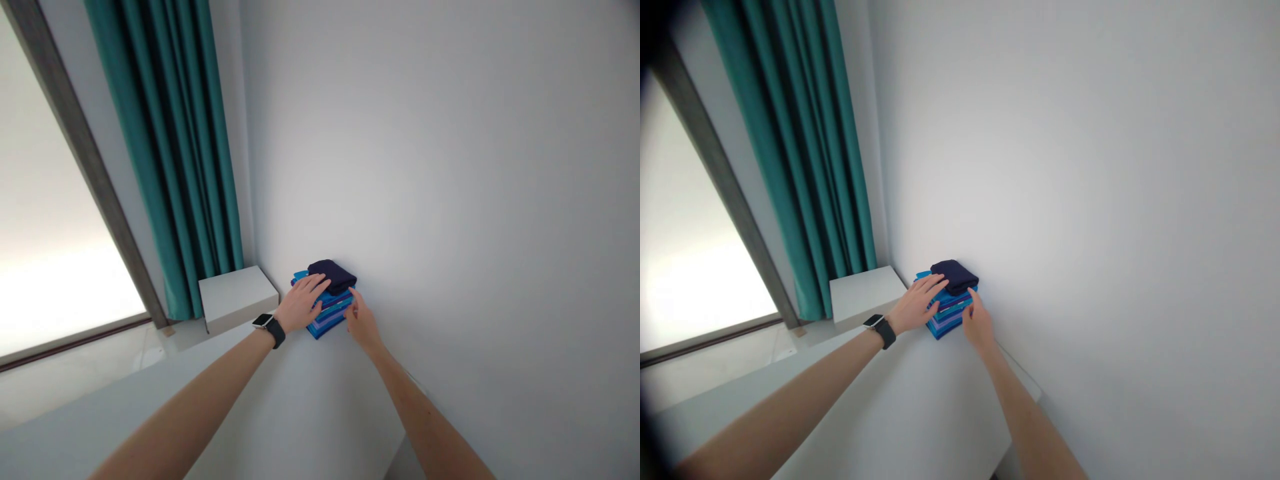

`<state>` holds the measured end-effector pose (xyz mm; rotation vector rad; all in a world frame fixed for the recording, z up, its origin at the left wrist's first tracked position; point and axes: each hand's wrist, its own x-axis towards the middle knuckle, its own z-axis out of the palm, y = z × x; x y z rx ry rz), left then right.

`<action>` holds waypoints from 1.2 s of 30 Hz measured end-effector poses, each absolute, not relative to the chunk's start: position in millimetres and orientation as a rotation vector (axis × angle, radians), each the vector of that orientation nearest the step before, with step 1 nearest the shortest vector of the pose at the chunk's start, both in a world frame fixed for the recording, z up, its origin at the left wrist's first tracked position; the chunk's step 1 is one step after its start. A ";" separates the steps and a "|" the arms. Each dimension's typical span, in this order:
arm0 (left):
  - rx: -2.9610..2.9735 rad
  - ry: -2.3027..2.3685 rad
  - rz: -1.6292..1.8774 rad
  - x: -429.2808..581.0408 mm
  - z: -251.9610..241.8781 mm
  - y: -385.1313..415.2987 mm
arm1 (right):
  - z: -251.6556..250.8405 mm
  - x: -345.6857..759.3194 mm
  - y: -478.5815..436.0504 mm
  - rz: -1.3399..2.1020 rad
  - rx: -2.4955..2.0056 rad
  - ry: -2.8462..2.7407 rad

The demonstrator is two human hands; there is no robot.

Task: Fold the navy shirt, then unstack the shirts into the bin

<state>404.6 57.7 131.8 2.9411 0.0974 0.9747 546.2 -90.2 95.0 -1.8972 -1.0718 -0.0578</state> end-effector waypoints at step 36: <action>2.219 1.216 0.853 22.3 19.0 -19.4 | -13.5 219.6 -3.2 0.072 -1.578 -2.174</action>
